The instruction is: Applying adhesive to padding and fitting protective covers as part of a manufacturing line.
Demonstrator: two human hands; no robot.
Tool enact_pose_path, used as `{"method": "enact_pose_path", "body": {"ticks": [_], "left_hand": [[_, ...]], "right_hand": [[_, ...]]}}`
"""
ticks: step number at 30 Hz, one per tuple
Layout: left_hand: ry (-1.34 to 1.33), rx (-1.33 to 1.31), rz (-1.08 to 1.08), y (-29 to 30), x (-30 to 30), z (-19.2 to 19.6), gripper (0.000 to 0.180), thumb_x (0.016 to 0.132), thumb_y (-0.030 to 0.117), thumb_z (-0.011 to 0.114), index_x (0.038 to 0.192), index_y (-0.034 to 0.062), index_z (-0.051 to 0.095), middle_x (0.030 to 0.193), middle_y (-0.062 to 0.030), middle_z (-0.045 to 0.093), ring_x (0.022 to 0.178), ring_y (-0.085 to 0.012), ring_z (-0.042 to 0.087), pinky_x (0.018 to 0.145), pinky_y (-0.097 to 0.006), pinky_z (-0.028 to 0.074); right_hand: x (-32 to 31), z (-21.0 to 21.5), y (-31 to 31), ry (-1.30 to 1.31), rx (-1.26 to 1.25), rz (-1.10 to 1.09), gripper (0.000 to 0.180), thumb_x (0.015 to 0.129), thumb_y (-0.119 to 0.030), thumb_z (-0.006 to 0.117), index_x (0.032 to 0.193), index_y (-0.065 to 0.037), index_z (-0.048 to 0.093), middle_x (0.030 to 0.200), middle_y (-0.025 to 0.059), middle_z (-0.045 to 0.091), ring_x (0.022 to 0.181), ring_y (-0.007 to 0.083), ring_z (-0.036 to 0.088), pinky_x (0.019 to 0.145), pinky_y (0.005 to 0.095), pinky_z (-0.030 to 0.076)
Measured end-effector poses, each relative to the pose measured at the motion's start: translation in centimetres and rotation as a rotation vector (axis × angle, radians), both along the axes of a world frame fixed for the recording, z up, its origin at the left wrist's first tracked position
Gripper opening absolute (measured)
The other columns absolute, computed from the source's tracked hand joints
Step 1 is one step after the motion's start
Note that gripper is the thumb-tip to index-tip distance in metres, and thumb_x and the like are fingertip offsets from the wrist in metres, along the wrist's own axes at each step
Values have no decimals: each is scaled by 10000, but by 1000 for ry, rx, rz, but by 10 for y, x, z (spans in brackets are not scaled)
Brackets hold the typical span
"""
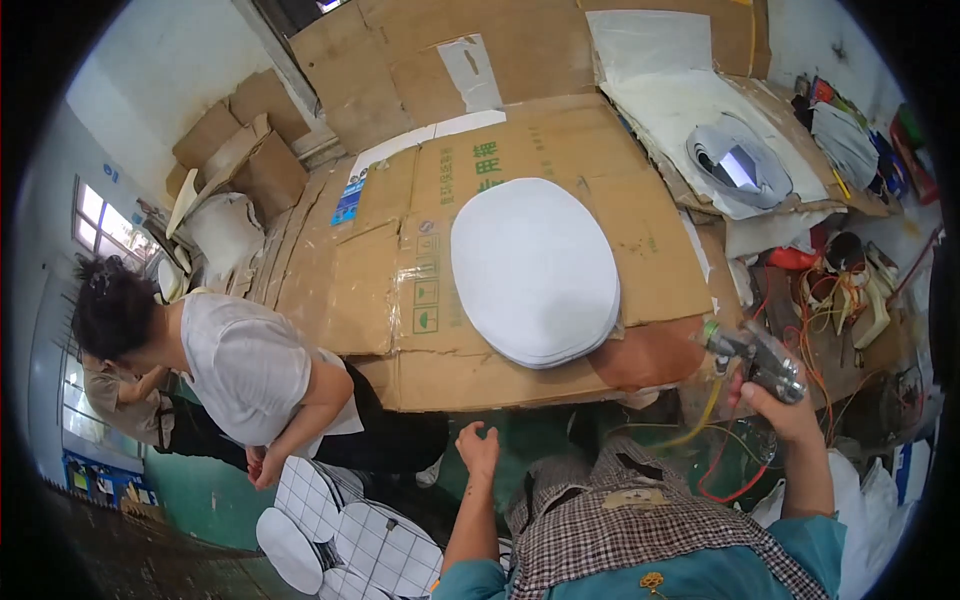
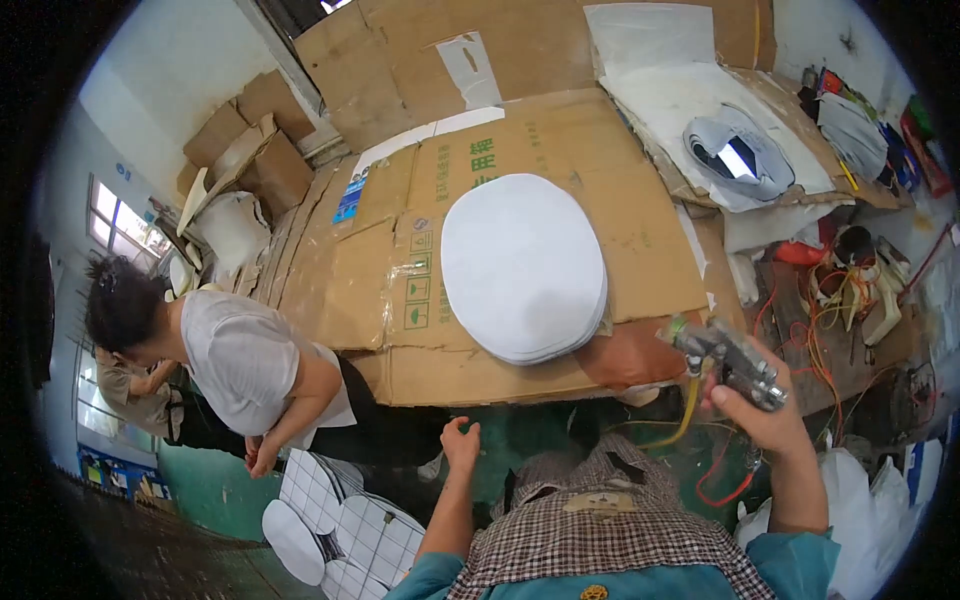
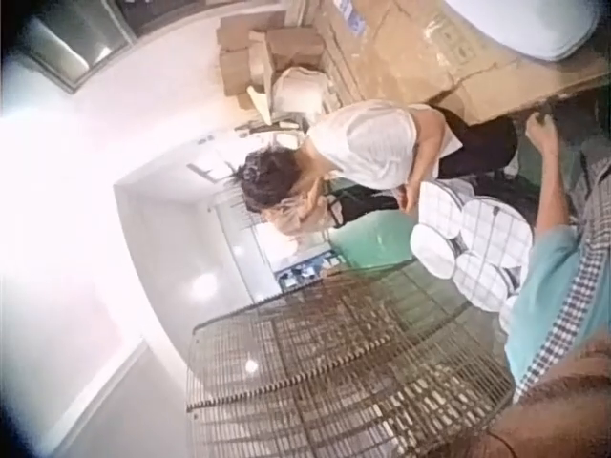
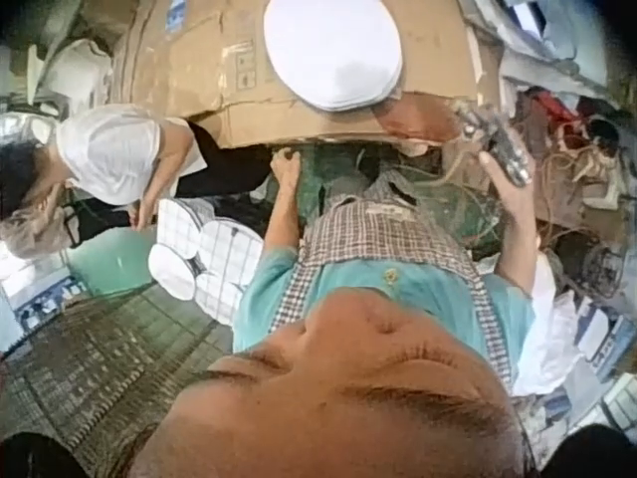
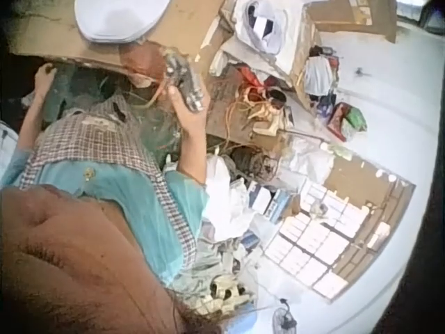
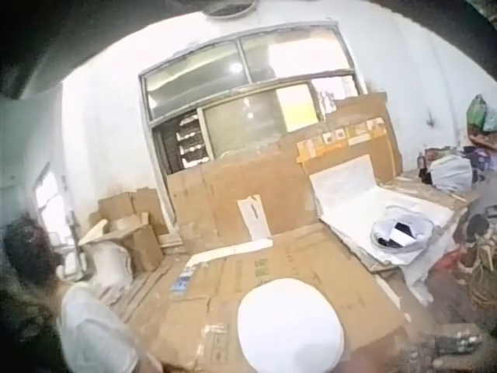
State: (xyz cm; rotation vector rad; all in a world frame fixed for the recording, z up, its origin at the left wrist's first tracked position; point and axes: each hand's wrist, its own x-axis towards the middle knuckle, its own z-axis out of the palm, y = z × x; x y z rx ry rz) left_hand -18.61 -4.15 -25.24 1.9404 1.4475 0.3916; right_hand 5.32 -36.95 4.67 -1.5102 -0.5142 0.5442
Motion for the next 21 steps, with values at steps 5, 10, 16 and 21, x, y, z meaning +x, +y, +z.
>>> {"method": "enact_pose_path", "body": {"ticks": [5, 10, 16, 21], "left_hand": [[-64, -9, 41, 5, -16, -16, 322, 690, 206, 697, 947, 25, 623, 967, -161, 609, 962, -319, 550, 858, -390, 432], [-116, -195, 146, -5, -12, 26, 295, 707, 187, 691, 925, -1, 625, 889, -146, 636, 822, -245, 616, 742, -344, 480], [-207, -164, 94, 12, -17, -11, 275, 721, 181, 681, 909, -12, 626, 849, -111, 647, 773, -191, 611, 715, -311, 480], [-276, -173, 18, 25, 4, -17, 260, 730, 179, 670, 900, -14, 628, 813, -104, 651, 768, -189, 615, 726, -310, 480]], "right_hand": [[5, 11, -32, -124, -67, -38, 522, 764, -76, 636, 1237, 31, 444, 828, 62, 580, 690, 127, 571, 614, 255, 483], [-8, 16, -52, -101, -168, 182, 532, 765, -95, 648, 1238, 34, 441, 865, 75, 574, 709, 124, 567, 650, 261, 489], [-6, 31, -61, -86, -186, -36, 546, 742, -104, 671, 1225, 33, 458, 927, 76, 583, 760, 125, 569, 676, 267, 486], [-1, 17, -70, -206, -225, 253, 544, 733, -86, 684, 1220, 23, 468, 935, 104, 604, 782, 130, 592, 664, 283, 497]]}}
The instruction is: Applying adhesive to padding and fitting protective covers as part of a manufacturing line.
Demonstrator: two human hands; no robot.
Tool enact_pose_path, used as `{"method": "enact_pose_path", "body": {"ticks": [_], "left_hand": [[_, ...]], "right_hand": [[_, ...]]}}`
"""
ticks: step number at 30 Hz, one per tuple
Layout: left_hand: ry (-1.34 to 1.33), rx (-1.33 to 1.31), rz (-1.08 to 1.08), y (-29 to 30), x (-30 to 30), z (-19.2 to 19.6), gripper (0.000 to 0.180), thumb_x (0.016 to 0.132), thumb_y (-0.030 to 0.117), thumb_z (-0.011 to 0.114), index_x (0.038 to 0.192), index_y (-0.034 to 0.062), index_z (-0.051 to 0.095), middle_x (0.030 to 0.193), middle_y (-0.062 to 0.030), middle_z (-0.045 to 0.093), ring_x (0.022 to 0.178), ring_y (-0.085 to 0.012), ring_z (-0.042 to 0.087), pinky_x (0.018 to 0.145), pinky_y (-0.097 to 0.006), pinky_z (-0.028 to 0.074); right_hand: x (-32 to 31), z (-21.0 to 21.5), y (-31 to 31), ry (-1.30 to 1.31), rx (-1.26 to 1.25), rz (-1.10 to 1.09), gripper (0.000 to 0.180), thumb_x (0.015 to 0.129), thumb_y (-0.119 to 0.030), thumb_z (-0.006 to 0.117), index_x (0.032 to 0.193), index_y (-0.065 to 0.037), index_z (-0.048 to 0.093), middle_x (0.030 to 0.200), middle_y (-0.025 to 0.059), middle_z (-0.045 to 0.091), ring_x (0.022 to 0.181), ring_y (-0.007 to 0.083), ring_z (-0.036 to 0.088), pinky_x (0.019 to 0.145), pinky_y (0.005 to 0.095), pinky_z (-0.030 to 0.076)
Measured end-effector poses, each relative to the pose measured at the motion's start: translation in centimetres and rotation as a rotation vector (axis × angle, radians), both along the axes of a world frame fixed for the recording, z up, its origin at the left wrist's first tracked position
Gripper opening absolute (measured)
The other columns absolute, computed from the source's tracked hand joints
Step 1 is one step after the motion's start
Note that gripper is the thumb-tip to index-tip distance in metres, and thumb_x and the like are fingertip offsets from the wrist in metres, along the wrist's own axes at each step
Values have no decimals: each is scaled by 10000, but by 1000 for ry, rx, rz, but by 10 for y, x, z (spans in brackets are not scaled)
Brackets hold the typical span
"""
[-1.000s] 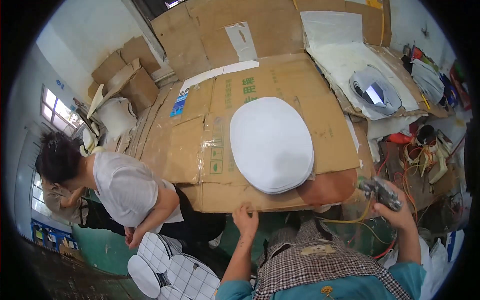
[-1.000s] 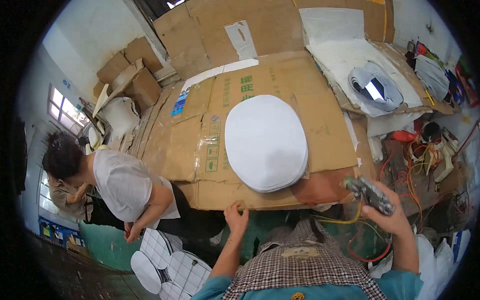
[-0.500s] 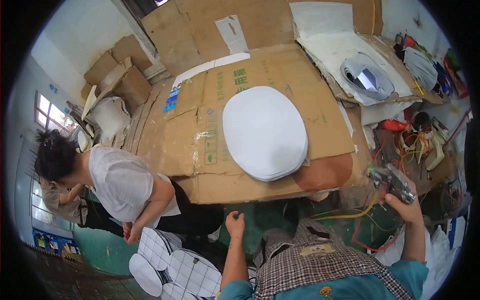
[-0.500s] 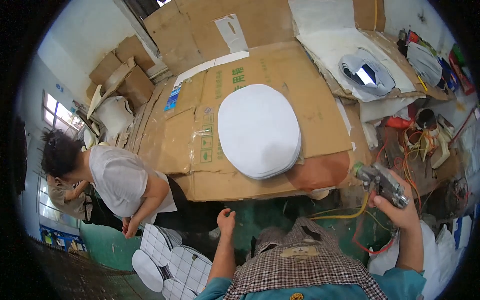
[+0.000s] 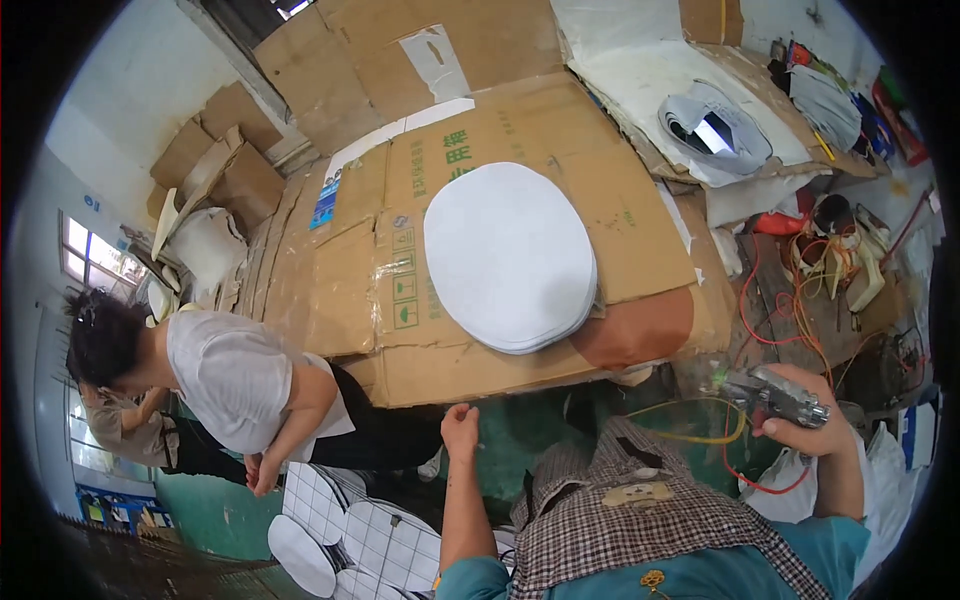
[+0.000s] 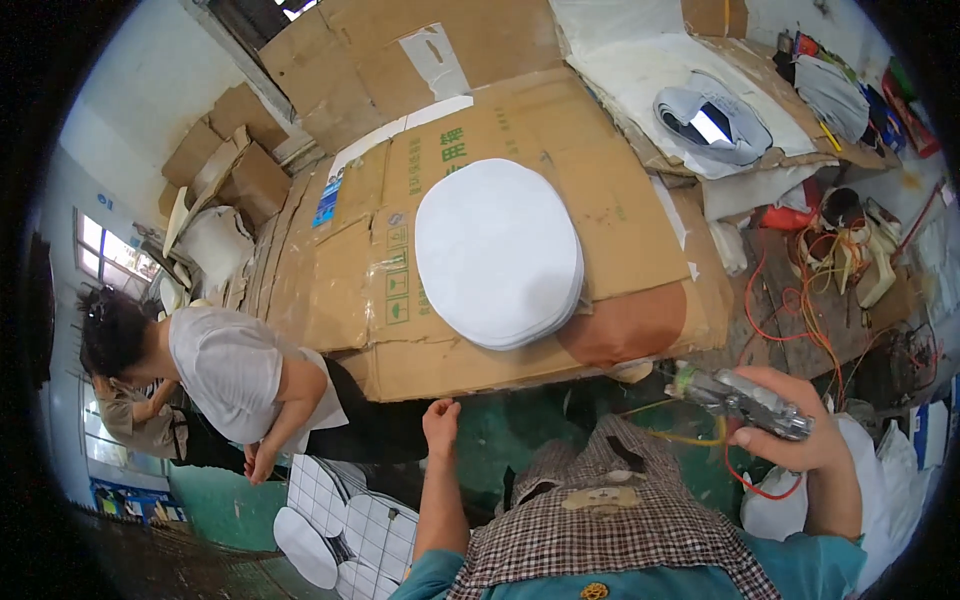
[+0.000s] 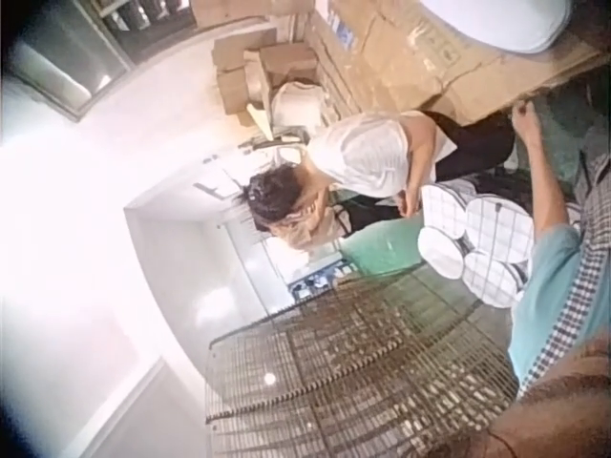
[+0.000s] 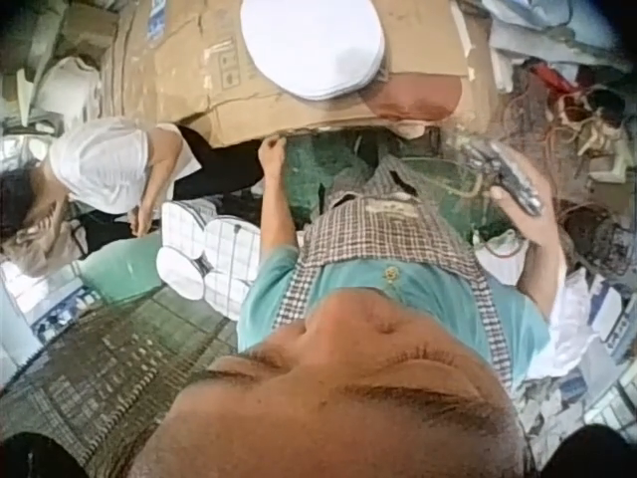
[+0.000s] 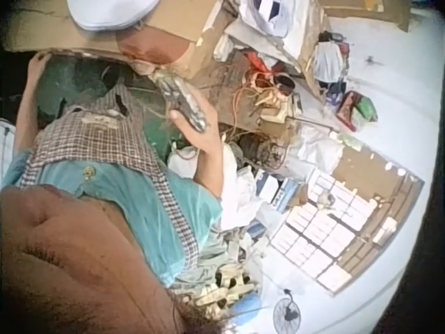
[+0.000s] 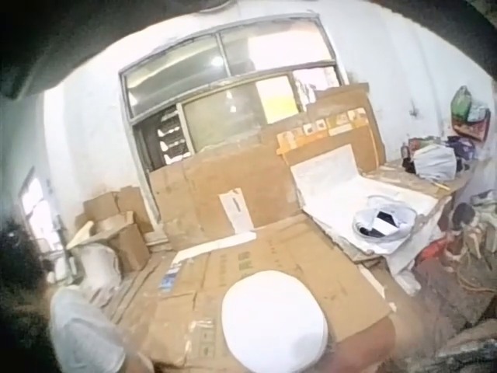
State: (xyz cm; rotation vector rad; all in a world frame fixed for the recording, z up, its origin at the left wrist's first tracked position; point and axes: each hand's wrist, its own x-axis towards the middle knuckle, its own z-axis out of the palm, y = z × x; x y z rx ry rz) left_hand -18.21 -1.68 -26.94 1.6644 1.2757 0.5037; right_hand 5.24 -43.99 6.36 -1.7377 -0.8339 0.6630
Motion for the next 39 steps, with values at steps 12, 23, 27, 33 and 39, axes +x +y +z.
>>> {"method": "enact_pose_path", "body": {"ticks": [12, 23, 27, 33, 39], "left_hand": [[55, 188, -34, 16, 120, 43, 292, 730, 188, 623, 953, -1, 621, 716, -106, 609, 686, -219, 592, 672, -344, 472], [493, 377, 152, 12, 185, 59, 373, 713, 259, 660, 973, -5, 615, 953, -199, 617, 896, -339, 597, 764, -417, 467], [534, 370, 186, 11, 189, 67, 264, 715, 244, 643, 855, 21, 644, 871, -166, 641, 826, -325, 616, 722, -415, 478], [585, 393, 216, 16, 195, 71, 112, 720, 171, 591, 728, 78, 653, 733, -111, 651, 691, -303, 625, 649, -408, 487], [432, 503, 155, 17, 195, 70, 137, 712, 147, 581, 733, 20, 627, 736, -179, 624, 713, -346, 601, 660, -436, 475]], "right_hand": [[66, -5, -19, -45, -22, -82, 551, 730, -128, 685, 1214, 33, 476, 903, 102, 599, 764, 139, 589, 679, 283, 495], [132, -23, 15, 226, 220, -71, 526, 724, -92, 675, 1196, 32, 481, 843, 76, 599, 702, 133, 592, 635, 276, 501], [153, -19, 6, 65, 26, 102, 531, 719, -105, 678, 1196, 23, 484, 870, 87, 605, 711, 140, 602, 636, 278, 495], [171, -21, 0, 219, 86, -113, 570, 706, -103, 706, 1207, 40, 476, 886, 91, 616, 753, 127, 605, 684, 265, 500], [172, -41, 1, 9, 96, 31, 552, 699, -92, 693, 1190, 46, 485, 892, 96, 613, 745, 134, 602, 664, 278, 507]]}}
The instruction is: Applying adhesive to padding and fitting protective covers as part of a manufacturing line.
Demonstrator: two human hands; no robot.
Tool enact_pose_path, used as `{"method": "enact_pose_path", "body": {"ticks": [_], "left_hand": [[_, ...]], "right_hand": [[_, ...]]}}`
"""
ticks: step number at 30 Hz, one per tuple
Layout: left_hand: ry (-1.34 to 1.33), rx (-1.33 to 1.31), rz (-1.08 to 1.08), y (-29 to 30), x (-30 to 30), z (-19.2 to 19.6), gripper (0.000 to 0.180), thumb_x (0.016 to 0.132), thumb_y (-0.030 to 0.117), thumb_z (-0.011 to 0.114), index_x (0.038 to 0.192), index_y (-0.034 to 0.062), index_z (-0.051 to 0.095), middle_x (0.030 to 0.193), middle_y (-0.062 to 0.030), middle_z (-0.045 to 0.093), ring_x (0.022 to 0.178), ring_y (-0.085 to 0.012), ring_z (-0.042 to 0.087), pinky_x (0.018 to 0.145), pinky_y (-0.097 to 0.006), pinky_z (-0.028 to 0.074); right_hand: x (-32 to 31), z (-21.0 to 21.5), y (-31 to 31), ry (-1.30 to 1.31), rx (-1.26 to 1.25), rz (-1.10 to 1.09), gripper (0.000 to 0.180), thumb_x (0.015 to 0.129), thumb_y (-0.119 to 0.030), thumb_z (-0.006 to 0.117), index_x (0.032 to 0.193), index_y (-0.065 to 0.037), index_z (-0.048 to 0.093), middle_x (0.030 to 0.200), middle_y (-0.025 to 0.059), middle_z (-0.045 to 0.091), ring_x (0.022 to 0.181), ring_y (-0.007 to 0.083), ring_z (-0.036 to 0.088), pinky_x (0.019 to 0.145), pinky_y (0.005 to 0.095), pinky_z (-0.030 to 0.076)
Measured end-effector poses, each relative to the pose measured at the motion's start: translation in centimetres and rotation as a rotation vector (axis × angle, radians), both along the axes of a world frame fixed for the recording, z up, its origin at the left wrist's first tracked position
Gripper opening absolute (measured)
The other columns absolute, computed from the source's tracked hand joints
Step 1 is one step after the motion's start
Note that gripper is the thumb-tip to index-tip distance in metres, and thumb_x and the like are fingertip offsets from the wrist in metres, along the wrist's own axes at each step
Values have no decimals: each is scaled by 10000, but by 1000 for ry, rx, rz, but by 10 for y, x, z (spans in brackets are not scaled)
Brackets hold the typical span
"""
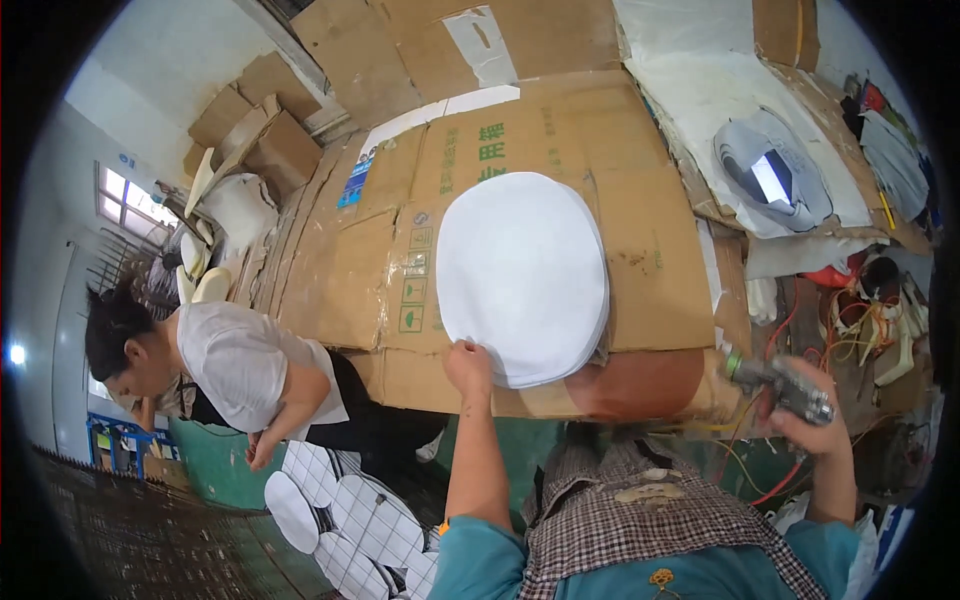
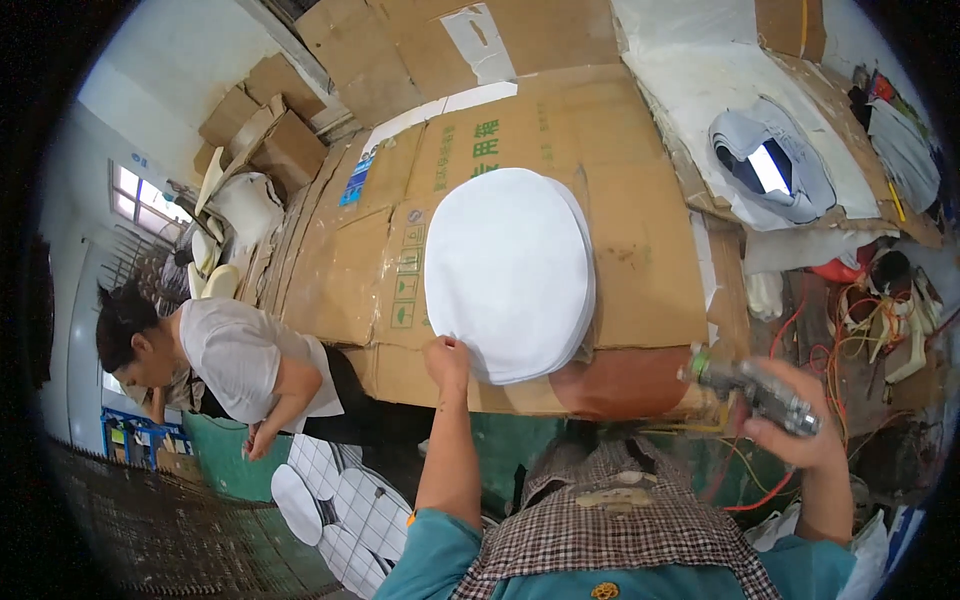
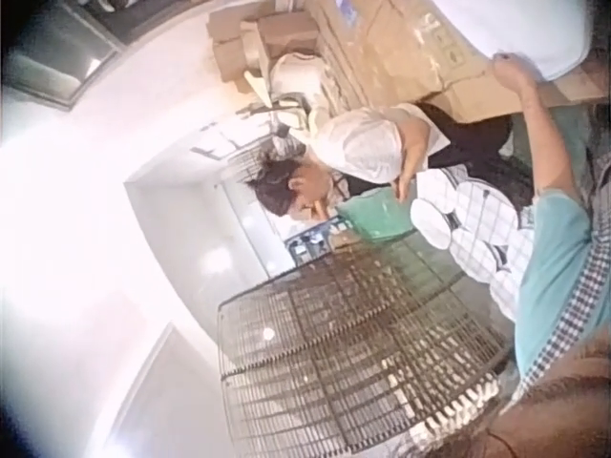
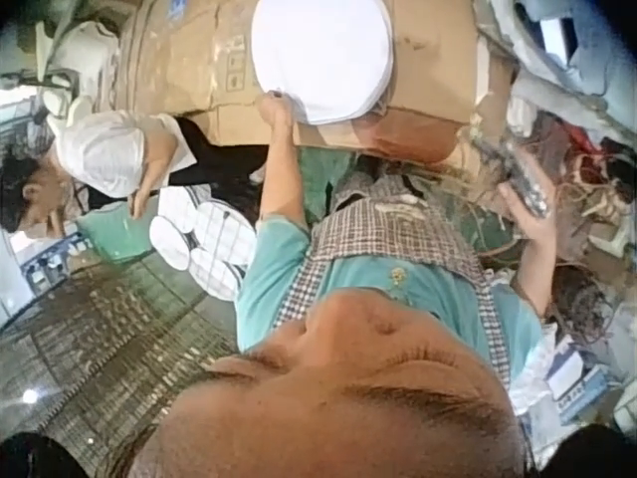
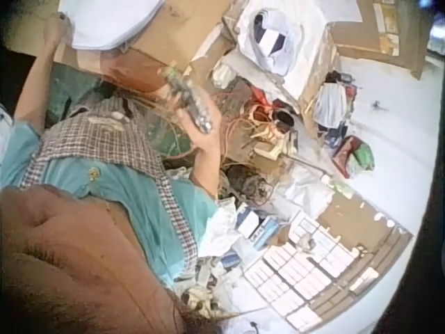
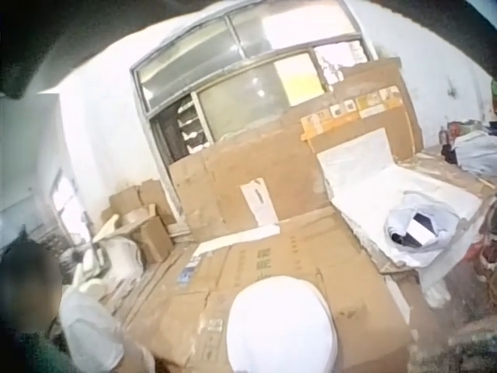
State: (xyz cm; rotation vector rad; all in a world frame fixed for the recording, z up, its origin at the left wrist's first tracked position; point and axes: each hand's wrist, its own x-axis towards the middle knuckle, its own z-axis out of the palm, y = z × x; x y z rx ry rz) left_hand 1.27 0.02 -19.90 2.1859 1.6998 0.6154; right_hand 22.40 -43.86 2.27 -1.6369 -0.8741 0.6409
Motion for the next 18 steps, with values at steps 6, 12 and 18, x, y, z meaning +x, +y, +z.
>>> {"method": "enact_pose_path", "body": {"ticks": [6, 12, 18], "left_hand": [[-396, -278, 140, 9, -16, -18, 136, 733, 75, 585, 845, -2, 573, 881, -139, 561, 746, -251, 583, 625, -376, 497], [-1025, -791, 331, -19, -14, -16, 372, 719, -17, 592, 1053, 6, 429, 898, -136, 545, 690, -237, 586, 522, -330, 533], [-1051, -869, 206, -28, -4, -2, 337, 726, -65, 540, 1046, 0, 455, 882, -108, 542, 690, -213, 582, 511, -317, 542]], "right_hand": [[-10, 16, 16, 239, 58, -257, 559, 728, -98, 682, 1222, 34, 456, 877, 84, 597, 718, 146, 589, 636, 280, 499], [-25, 15, 5, 272, -87, 147, 556, 717, -120, 697, 1199, 42, 471, 877, 109, 610, 697, 157, 593, 610, 296, 494], [-48, 3, 45, 306, 86, -91, 493, 753, -122, 679, 1169, 45, 476, 809, 91, 584, 699, 179, 594, 641, 320, 500]]}}
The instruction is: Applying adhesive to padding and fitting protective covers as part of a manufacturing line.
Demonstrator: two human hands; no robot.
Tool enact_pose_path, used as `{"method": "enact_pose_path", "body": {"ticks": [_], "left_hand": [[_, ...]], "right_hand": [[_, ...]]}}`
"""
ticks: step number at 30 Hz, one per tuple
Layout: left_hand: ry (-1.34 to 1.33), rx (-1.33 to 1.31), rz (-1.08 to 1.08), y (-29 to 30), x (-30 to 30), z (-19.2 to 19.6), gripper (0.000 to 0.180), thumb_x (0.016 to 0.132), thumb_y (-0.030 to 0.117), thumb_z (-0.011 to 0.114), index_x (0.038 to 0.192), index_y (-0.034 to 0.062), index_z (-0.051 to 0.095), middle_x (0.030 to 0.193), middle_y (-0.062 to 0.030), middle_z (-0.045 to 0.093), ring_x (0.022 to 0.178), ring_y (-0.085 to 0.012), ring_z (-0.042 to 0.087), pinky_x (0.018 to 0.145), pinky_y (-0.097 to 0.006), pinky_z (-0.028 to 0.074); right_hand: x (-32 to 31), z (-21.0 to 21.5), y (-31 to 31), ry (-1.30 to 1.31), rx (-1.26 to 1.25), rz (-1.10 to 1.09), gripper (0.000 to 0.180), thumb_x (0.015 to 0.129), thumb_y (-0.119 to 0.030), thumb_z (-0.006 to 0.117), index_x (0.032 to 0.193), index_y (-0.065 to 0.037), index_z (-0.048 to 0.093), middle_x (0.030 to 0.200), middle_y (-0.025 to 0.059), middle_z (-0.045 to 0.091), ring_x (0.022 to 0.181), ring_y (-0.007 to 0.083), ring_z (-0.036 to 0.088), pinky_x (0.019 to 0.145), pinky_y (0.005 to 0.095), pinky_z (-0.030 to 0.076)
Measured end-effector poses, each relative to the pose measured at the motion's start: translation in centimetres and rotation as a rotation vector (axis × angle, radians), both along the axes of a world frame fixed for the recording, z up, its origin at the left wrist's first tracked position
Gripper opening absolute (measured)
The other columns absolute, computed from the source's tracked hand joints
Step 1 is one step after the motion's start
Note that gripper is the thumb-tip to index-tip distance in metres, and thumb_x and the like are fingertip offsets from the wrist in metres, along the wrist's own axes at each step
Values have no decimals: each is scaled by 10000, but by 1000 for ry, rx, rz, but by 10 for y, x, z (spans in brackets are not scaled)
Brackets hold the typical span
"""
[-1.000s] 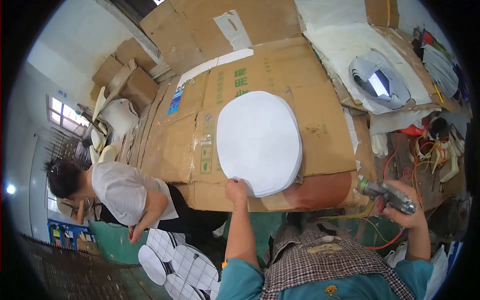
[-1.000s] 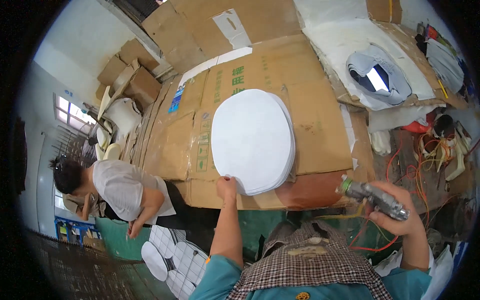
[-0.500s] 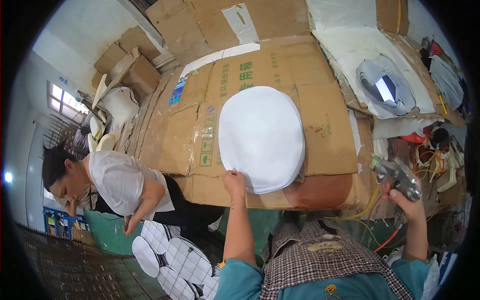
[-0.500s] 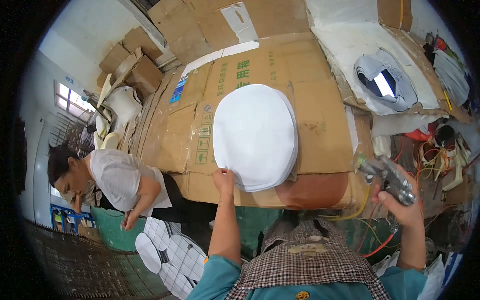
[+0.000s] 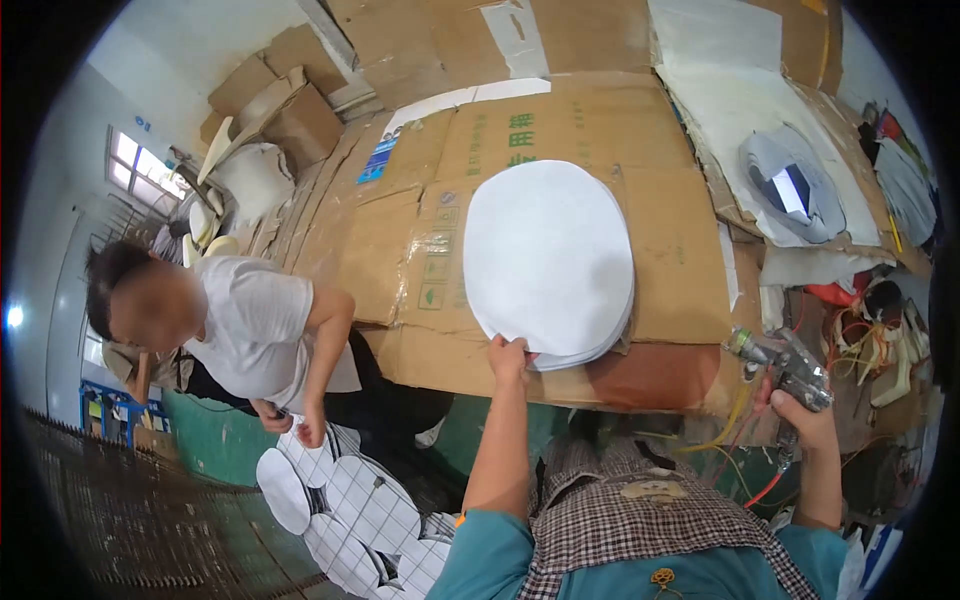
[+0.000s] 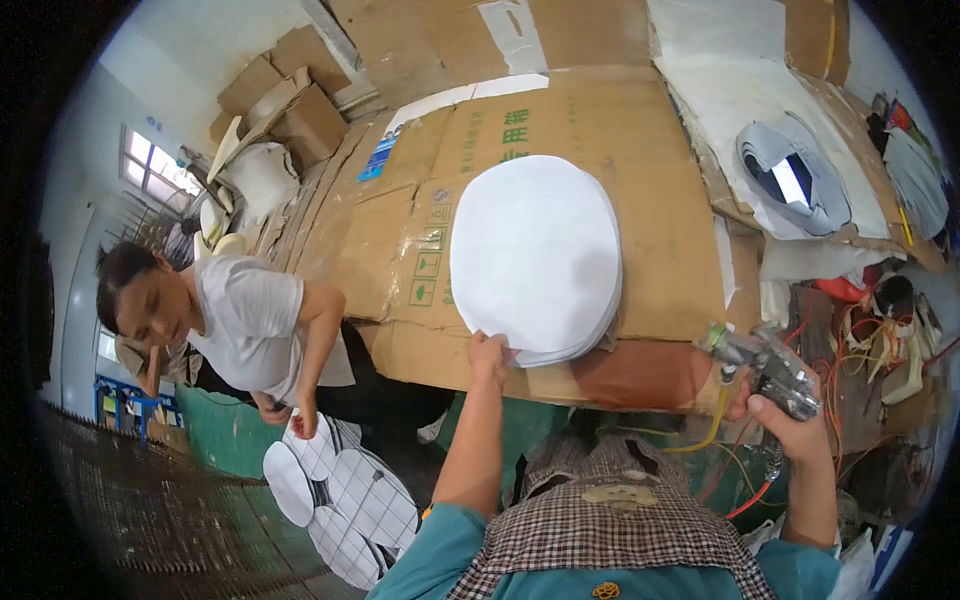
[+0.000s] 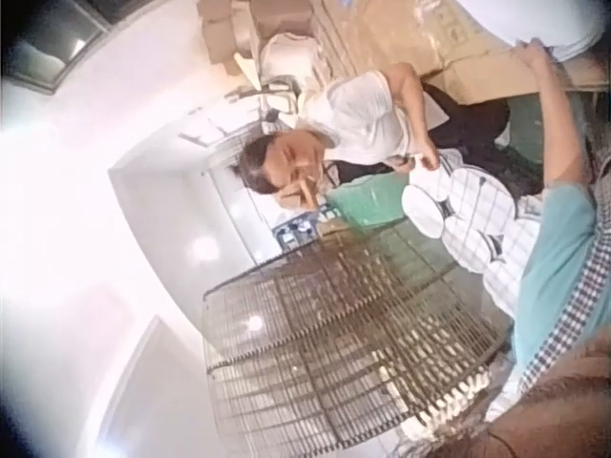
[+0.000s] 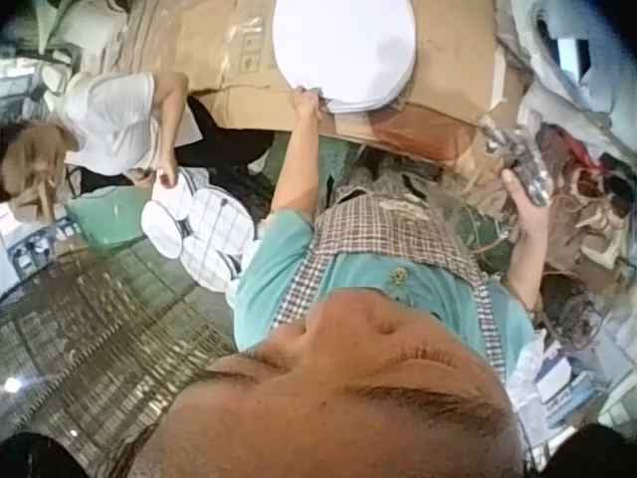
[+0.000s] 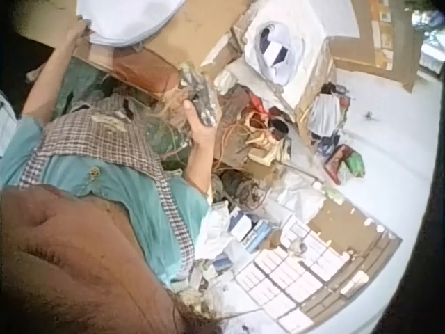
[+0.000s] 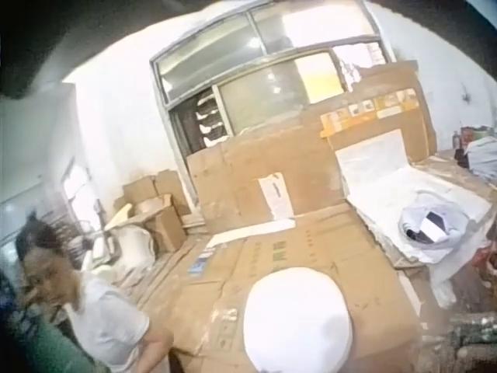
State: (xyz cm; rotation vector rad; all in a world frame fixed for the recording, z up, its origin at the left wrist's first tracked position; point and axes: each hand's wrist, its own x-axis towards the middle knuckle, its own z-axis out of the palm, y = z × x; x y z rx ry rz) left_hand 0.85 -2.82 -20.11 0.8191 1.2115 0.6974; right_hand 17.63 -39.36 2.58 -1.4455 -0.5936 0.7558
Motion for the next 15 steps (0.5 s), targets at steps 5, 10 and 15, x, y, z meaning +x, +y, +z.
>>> {"method": "enact_pose_path", "body": {"ticks": [5, 10, 15], "left_hand": [[-737, 13, 61, 19, -31, 46, 369, 750, -36, 511, 1111, 39, 502, 1017, -106, 568, 859, -232, 599, 686, -366, 547], [-808, 94, 238, 36, -126, 155, 432, 805, 170, 472, 1184, -36, 483, 1196, -155, 536, 1050, -309, 548, 863, -469, 474], [-843, 264, 49, 44, -207, 178, 451, 822, 259, 432, 1155, -33, 516, 1183, -175, 539, 1070, -331, 534, 896, -492, 448]], "right_hand": [[-10, 5, -1, -4, 25, -22, 571, 790, -236, 643, 1254, 14, 424, 873, 97, 574, 759, 200, 584, 727, 341, 479], [-21, 8, -9, -66, 1, 1, 544, 799, -227, 641, 1228, 39, 436, 859, 94, 570, 740, 172, 581, 688, 316, 501], [-36, 21, 1, -75, -67, 5, 563, 787, -197, 655, 1247, 30, 424, 850, 78, 573, 715, 137, 576, 651, 273, 506]]}}
